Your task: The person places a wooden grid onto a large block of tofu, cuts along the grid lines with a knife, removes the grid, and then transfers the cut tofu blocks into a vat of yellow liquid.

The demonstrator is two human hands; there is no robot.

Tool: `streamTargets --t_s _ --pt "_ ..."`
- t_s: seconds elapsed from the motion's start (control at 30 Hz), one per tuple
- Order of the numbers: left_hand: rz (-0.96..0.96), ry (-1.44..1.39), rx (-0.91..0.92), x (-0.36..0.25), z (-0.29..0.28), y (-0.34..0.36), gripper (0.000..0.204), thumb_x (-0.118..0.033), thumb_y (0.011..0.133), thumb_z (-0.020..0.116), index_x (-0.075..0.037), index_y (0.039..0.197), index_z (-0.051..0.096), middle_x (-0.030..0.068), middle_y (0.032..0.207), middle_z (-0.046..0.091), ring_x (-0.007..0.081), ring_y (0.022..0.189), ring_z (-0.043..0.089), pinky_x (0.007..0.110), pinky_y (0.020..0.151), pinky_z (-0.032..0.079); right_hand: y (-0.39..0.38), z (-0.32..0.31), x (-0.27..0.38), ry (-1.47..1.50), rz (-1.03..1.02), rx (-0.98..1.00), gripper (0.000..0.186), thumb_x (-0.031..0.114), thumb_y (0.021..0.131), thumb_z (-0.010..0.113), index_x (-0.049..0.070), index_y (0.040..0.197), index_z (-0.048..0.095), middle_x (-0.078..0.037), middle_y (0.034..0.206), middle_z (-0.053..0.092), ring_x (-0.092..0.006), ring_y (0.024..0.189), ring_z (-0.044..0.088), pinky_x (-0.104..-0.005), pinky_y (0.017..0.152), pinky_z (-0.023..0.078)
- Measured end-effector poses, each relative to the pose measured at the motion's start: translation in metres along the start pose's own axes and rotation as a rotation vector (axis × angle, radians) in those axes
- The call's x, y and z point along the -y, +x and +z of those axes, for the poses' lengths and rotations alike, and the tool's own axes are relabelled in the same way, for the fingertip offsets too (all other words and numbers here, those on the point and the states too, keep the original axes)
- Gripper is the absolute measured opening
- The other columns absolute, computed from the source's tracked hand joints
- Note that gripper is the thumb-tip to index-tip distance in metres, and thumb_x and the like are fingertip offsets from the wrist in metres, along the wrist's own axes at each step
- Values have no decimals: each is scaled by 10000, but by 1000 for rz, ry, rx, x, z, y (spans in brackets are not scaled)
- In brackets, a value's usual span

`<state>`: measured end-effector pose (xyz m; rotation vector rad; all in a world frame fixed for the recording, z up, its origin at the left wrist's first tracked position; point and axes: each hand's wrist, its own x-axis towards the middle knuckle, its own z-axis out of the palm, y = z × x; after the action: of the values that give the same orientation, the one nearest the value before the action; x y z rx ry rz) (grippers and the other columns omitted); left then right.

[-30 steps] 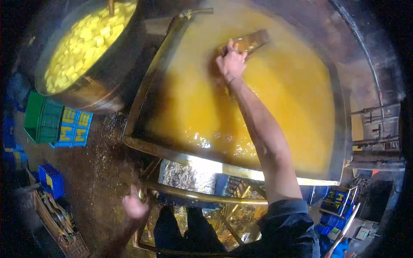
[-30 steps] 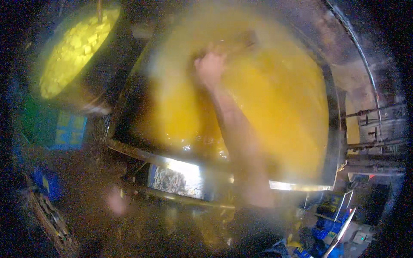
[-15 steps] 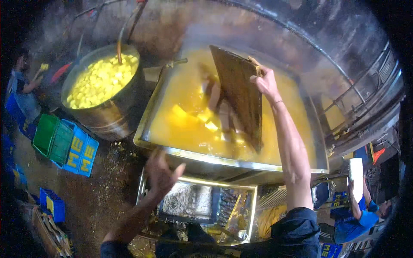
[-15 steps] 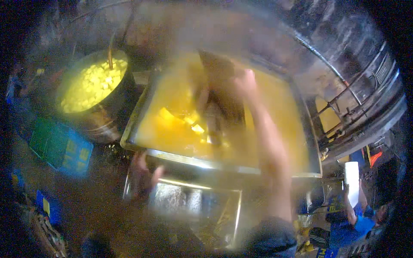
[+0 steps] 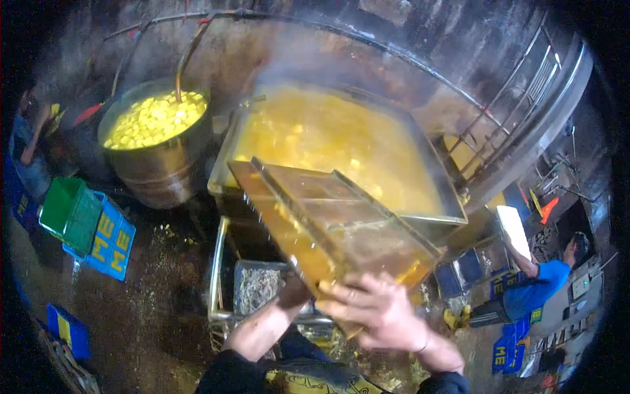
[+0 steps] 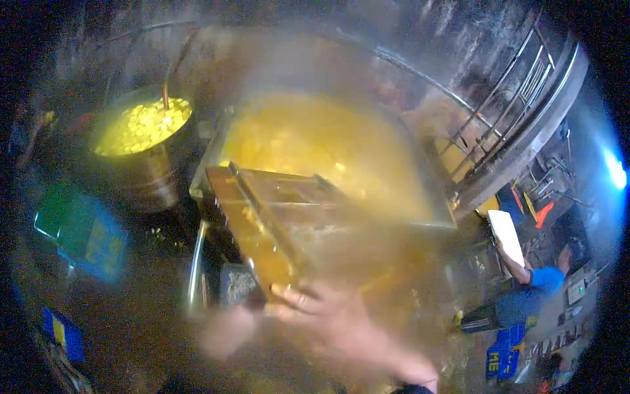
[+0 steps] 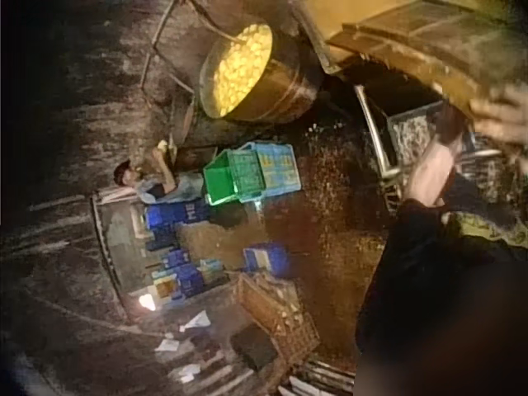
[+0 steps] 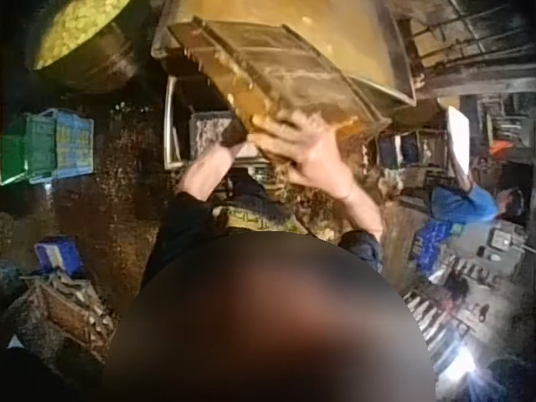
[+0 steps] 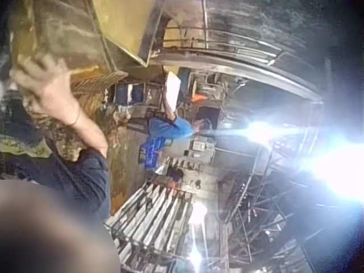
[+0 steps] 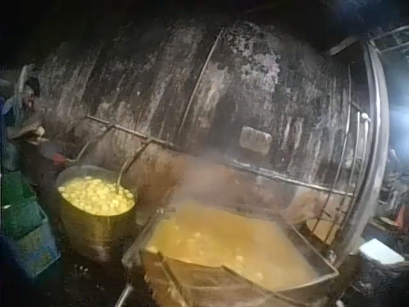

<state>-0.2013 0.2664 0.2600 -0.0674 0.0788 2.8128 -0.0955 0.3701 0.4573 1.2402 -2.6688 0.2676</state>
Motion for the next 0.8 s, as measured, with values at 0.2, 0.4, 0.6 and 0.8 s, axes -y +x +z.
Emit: streamTargets --t_s 0.2,0.4,0.6,0.8 --pt "-164 -55 -230 40 -135 -207 930 -820 851 266 -61 1362 430 149 1223 556 296 1074 587 486 893 507 -108 100 99 8 64 272 693 177 628 759 244 1299 603 -3 1406 528 -206 1107 549 -390 792 403" --pt "107 194 -504 36 -176 -305 694 -638 931 432 -46 1281 520 116 1147 634 239 976 634 404 835 532 -134 145 -34 656 925 -112 264 142 848 646 -24 1052 651 -156 995 696 -327 862 662 -414 773 537" --pt "277 986 -779 69 -188 -336 569 -273 880 702 -13 1329 470 148 1169 633 211 1014 640 388 910 533 -290 224 -204 489 972 23 565 537 947 517 -7 869 648 -60 742 601 -144 718 534 -329 631 455" --pt "483 1168 -939 120 -86 -445 628 -277 824 782 5 1297 480 176 1187 611 243 1042 605 384 915 518 -263 204 -153 568 996 50 376 372 920 650 17 1037 607 -67 923 618 -174 868 566 -343 742 478"
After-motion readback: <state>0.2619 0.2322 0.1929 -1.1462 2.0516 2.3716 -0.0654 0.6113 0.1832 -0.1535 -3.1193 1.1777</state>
